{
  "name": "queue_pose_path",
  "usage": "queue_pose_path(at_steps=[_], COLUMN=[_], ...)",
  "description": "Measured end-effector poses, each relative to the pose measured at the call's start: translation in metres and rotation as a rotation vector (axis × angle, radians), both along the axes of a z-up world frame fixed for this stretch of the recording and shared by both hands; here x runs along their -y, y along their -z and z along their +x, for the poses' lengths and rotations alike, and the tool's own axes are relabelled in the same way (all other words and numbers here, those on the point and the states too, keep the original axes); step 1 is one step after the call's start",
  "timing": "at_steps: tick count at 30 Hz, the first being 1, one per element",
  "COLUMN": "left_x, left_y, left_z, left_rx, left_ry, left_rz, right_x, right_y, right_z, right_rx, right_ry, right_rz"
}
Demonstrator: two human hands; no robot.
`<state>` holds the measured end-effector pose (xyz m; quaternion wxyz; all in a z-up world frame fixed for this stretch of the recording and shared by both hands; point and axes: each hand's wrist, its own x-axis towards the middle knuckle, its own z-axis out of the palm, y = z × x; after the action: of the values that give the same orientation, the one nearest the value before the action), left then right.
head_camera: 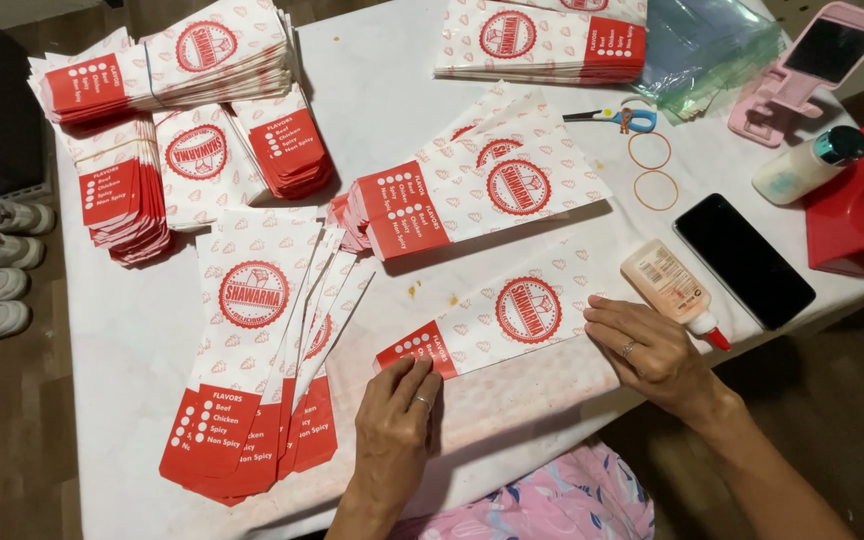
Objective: The person assembles paper sleeves by applying glue to the edges and folding them by hand. They handle stacks of paper sleeves, a bottle of glue, and rubber bands while working at a table.
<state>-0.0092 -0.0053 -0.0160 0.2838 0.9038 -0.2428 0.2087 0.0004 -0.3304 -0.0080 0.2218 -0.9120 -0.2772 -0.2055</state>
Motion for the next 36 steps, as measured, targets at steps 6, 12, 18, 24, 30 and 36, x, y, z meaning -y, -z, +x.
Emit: queue_pose_path(at_steps=[6,12,18,24,30,36], left_x=[0.006,0.006,0.02,0.03,0.027,0.08], left_y=[-0.005,-0.003,-0.015,-0.009,-0.003,0.018], left_z=[0.0,-0.004,0.009,0.021,0.011,0.024], left_rx=[0.026,-0.03,-0.095,-0.174,-0.334,-0.247], left_ry=[0.015,0.047,0.075,0.05,-0.081,-0.122], left_rz=[0.139,0.175,-0.121,-0.218,-0.015,-0.05], right_x=[-0.005,-0.01,-0.049,-0.042,-0.025,-0.018], right_y=[0.0,0.005,-0.007,-0.009,0.005,0.019], right_z=[-0.005,0.005,0.036,0.046,0.051,0.051], right_rx=[-0.026,-0.089,0.013,-0.381,-0.4,-0.364], right_ry=[0.044,0.026,-0.121,-0.014,0.094,0.092], right_rz=[-0.056,-0.068,-0.112,-0.045,-0.344,-0.432])
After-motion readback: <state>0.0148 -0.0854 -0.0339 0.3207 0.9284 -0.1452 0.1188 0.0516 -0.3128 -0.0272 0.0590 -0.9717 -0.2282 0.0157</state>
